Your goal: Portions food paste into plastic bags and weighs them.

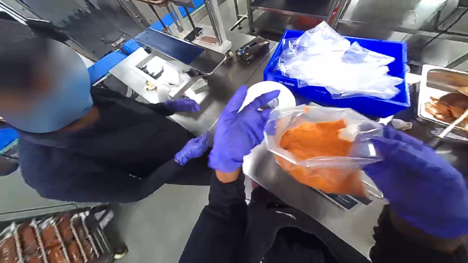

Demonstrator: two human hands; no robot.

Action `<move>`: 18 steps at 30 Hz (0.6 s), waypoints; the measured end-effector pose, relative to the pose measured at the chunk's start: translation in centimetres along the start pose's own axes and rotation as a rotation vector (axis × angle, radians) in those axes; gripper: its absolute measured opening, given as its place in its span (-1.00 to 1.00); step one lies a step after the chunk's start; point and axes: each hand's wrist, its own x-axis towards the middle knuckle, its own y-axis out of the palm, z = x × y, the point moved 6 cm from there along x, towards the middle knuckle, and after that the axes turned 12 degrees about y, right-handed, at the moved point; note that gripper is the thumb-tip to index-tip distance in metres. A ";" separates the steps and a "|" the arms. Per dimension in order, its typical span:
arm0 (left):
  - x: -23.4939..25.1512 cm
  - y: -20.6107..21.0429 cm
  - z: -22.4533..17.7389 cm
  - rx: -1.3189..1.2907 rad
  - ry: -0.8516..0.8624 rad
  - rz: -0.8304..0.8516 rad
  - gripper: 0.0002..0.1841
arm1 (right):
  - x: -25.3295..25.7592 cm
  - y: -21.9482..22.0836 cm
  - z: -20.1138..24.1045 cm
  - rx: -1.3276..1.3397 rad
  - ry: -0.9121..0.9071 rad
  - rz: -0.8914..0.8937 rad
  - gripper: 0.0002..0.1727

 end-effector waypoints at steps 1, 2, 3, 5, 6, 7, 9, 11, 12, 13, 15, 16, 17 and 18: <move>-0.6 -1.6 -1.5 -0.008 0.037 0.016 -0.15 | 1.1 1.8 -1.4 0.019 0.059 0.045 -0.92; -1.0 -3.2 -2.8 -0.011 0.085 -0.012 -0.21 | 2.5 3.5 -3.1 0.036 0.122 0.088 -0.91; -1.4 -4.9 -4.0 -0.017 0.125 -0.055 -0.26 | 3.9 5.2 -5.0 0.053 0.188 0.121 -0.89; -2.2 -8.7 -6.2 0.021 0.230 -0.236 -0.31 | 6.5 8.5 -8.7 0.077 0.331 0.150 -0.85; -2.5 -10.6 -7.1 0.056 0.267 -0.339 -0.33 | 7.7 10.1 -10.5 0.081 0.402 0.142 -0.86; -2.7 -12.4 -7.8 0.095 0.281 -0.427 -0.31 | 8.8 11.6 -12.4 0.067 0.467 0.132 -0.87; -2.7 -15.9 -8.4 0.171 0.264 -0.511 -0.24 | 11.3 13.7 -16.5 -0.005 0.565 0.093 -0.89; -2.4 -19.9 -8.4 0.287 0.253 -0.519 -0.31 | 14.0 14.7 -21.3 -0.122 0.636 0.038 -0.74; -2.1 -22.2 -8.1 0.349 0.241 -0.525 -0.35 | 15.4 14.9 -23.6 -0.169 0.658 0.003 -0.66; -1.9 -24.6 -7.8 0.404 0.239 -0.537 -0.40 | 16.6 15.1 -25.6 -0.202 0.669 -0.024 -0.60; -1.6 -27.5 -7.5 0.443 0.243 -0.539 -0.44 | 18.3 15.4 -27.8 -0.237 0.647 -0.077 -0.61; -1.4 -28.2 -7.7 0.449 0.251 -0.506 -0.44 | 18.8 15.6 -28.0 -0.244 0.632 -0.078 -0.63; -1.3 -28.6 -7.9 0.467 0.263 -0.476 -0.47 | 18.9 15.7 -28.0 -0.253 0.632 -0.066 -0.63; -1.3 -28.6 -8.2 0.503 0.275 -0.474 -0.51 | 18.8 15.9 -27.9 -0.268 0.642 -0.047 -0.64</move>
